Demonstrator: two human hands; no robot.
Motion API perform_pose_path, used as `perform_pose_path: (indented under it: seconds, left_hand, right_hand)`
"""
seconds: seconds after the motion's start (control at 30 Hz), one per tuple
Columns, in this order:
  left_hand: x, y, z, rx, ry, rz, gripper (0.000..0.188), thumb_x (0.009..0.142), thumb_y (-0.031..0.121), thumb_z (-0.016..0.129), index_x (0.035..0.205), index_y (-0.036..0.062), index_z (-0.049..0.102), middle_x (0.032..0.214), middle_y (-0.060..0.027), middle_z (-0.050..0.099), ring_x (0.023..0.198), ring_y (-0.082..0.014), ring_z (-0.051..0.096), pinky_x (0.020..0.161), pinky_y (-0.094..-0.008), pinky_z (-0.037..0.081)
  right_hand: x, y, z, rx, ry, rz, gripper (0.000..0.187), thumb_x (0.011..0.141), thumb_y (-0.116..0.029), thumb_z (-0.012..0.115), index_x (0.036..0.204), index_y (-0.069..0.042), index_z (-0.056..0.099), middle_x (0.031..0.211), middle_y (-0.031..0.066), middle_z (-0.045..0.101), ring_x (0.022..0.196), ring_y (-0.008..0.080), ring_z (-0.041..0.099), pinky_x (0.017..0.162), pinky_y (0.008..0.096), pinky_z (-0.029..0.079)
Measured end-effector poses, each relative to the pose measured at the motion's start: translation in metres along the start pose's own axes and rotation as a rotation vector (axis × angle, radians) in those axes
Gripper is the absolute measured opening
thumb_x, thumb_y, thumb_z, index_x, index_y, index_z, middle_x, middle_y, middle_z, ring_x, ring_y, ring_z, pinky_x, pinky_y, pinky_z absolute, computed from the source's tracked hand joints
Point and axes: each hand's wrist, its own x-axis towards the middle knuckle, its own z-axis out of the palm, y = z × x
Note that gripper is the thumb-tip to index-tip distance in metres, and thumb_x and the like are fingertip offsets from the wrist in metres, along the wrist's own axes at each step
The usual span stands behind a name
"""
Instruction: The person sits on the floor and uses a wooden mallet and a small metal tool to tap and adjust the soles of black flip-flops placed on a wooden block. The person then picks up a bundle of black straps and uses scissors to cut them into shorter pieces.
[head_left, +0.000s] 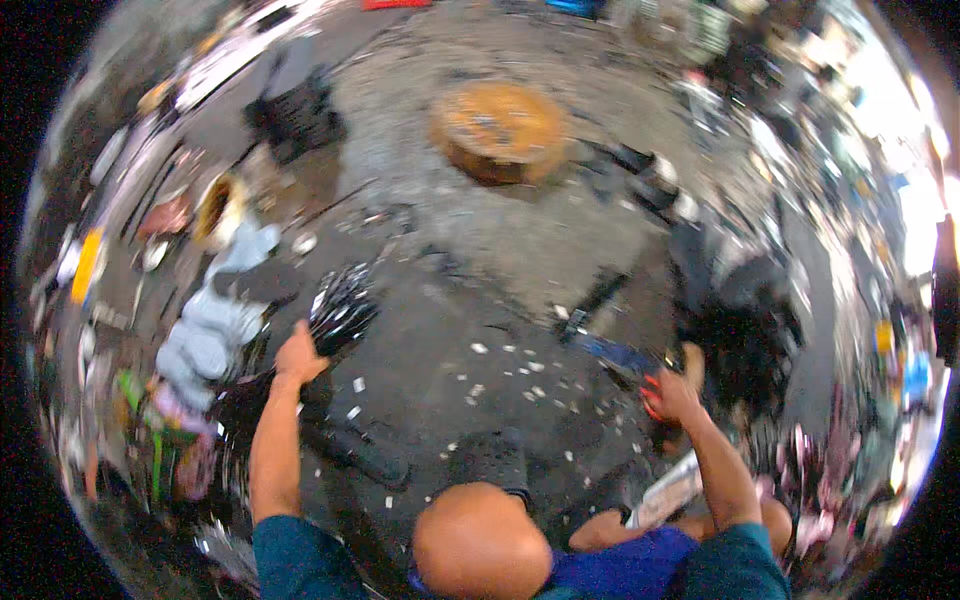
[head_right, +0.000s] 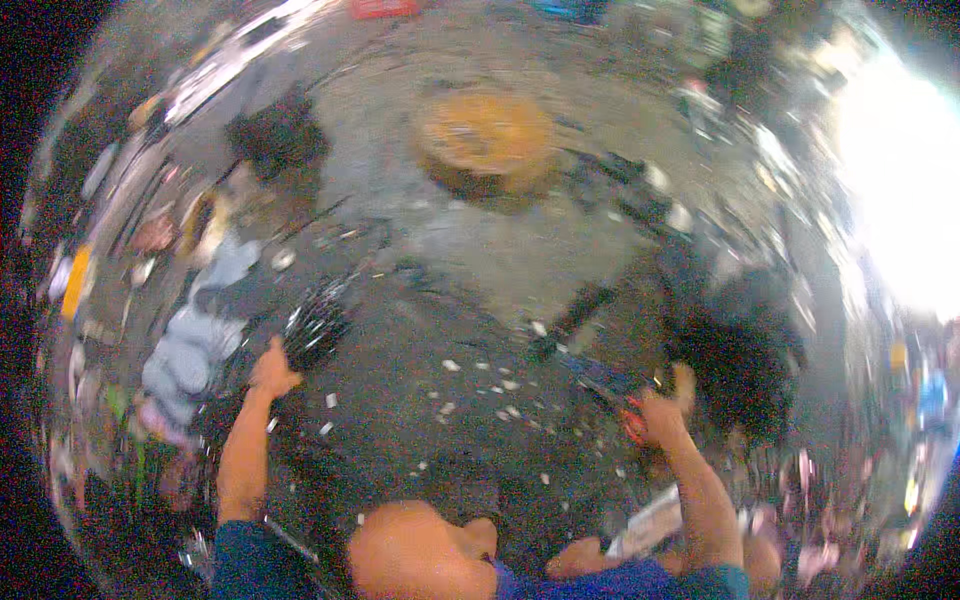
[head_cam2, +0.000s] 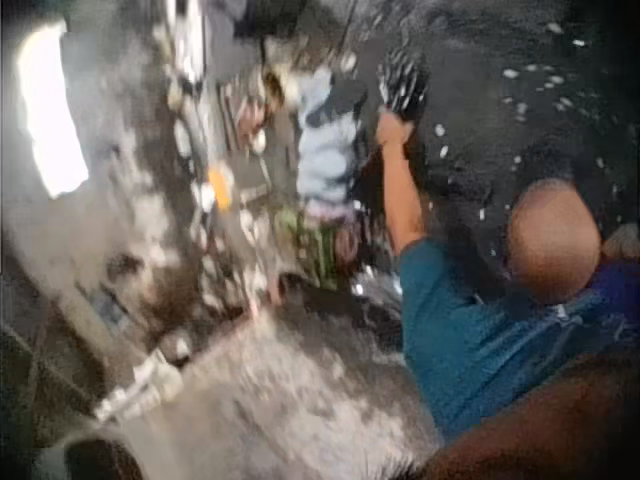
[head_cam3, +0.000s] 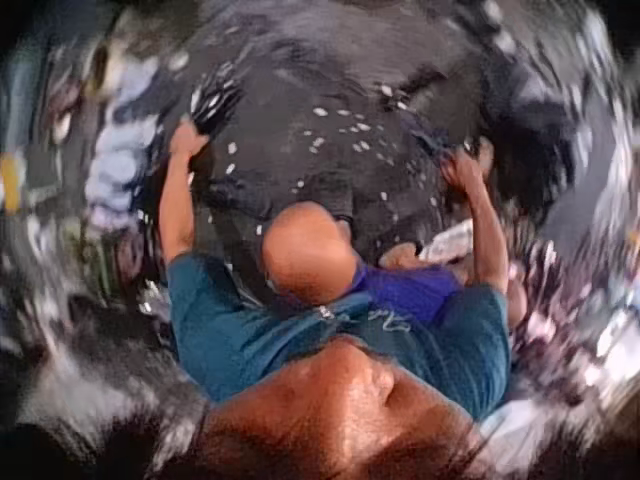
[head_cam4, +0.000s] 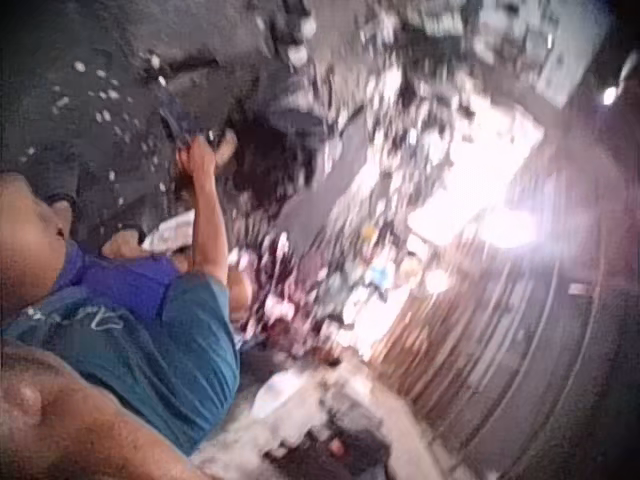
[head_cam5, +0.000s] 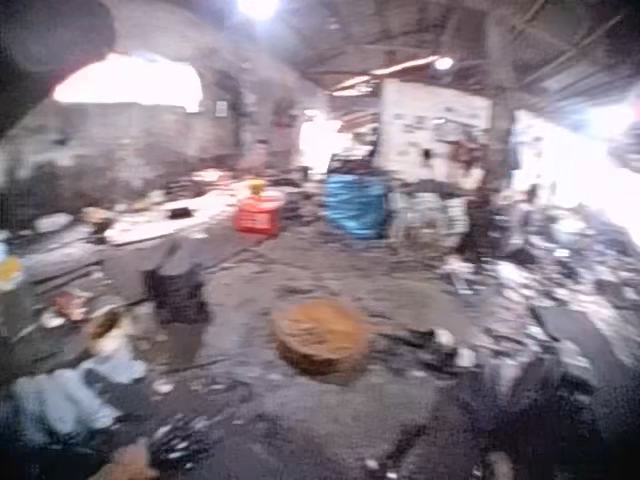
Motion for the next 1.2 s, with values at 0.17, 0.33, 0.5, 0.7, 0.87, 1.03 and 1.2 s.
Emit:
perform_pose_path:
  seconds: [0.17,0.33,0.5,0.7,0.87,1.03,1.2]
  left_hand:
    - [-0.019,-0.027,-0.032,-0.036,0.439,0.062,0.073,0.067,0.026,0.077,0.126,0.0036,0.039,0.101,-0.0263,0.066,0.095,-0.0437,0.064,0.082,-0.0493,0.051]
    - [-0.082,-0.028,-0.188,-0.367,1.009,0.462,0.058,0.076,0.019,0.076,0.121,-0.0062,0.048,0.101,-0.0195,0.067,0.089,-0.0349,0.065,0.080,-0.0434,0.050]
    - [-0.143,0.064,-0.309,-0.968,0.860,0.665,0.021,0.082,0.021,0.071,0.086,0.0011,0.069,0.077,-0.0058,0.068,0.070,-0.0134,0.063,0.068,-0.0313,0.050]
    - [-0.201,0.221,-0.362,-1.234,0.179,0.877,0.028,0.090,0.033,0.062,0.100,0.0068,0.063,0.080,-0.0046,0.065,0.075,-0.0162,0.064,0.074,-0.0323,0.053]
    - [-0.216,0.409,-0.255,-1.253,-0.112,1.130,0.027,0.091,0.034,0.058,0.092,0.0077,0.064,0.077,-0.0050,0.063,0.074,-0.0167,0.062,0.072,-0.0337,0.052]
    - [-0.135,0.510,-0.067,-1.372,-0.719,0.646,0.062,0.083,0.048,0.069,0.123,0.0018,0.058,0.123,-0.0141,0.062,0.105,-0.0252,0.061,0.094,-0.0418,0.047]
    - [-0.047,0.389,0.023,-0.649,-0.119,0.505,0.077,0.085,0.067,0.053,0.119,-0.0011,0.065,0.131,-0.0196,0.058,0.122,-0.0336,0.055,0.103,-0.0420,0.040]
  right_hand:
    - [-0.006,0.034,-0.084,1.025,-0.178,0.611,0.042,0.084,-0.043,0.065,0.102,-0.006,0.057,0.094,0.0098,0.069,0.087,0.0279,0.067,0.068,0.0576,0.050]
    - [-0.080,0.066,-0.141,0.028,0.034,0.223,0.052,0.072,-0.032,0.078,0.105,-0.004,0.049,0.098,0.0209,0.065,0.091,0.0430,0.061,0.075,0.0495,0.049]
    - [-0.216,0.225,0.009,1.840,0.372,0.695,0.031,0.099,-0.038,0.049,0.105,-0.010,0.061,0.091,0.0041,0.064,0.077,0.0233,0.062,0.062,0.0377,0.052]
    - [-0.268,0.170,0.102,0.138,0.102,0.472,0.028,0.083,-0.029,0.072,0.101,-0.009,0.062,0.100,0.0121,0.064,0.092,0.0354,0.060,0.075,0.0477,0.051]
    - [-0.261,0.155,0.092,0.259,0.363,0.560,0.029,0.081,-0.024,0.073,0.101,-0.007,0.061,0.105,0.0154,0.062,0.098,0.0395,0.057,0.081,0.0472,0.049]
    - [-0.232,0.119,0.019,0.260,0.519,0.370,0.031,0.083,-0.012,0.068,0.108,0.001,0.055,0.103,0.0169,0.056,0.097,0.0358,0.056,0.082,0.0427,0.048]
    - [-0.286,0.125,0.023,0.353,0.512,0.666,0.030,0.085,-0.008,0.065,0.111,0.000,0.055,0.109,0.0172,0.056,0.100,0.0324,0.057,0.082,0.0376,0.049]
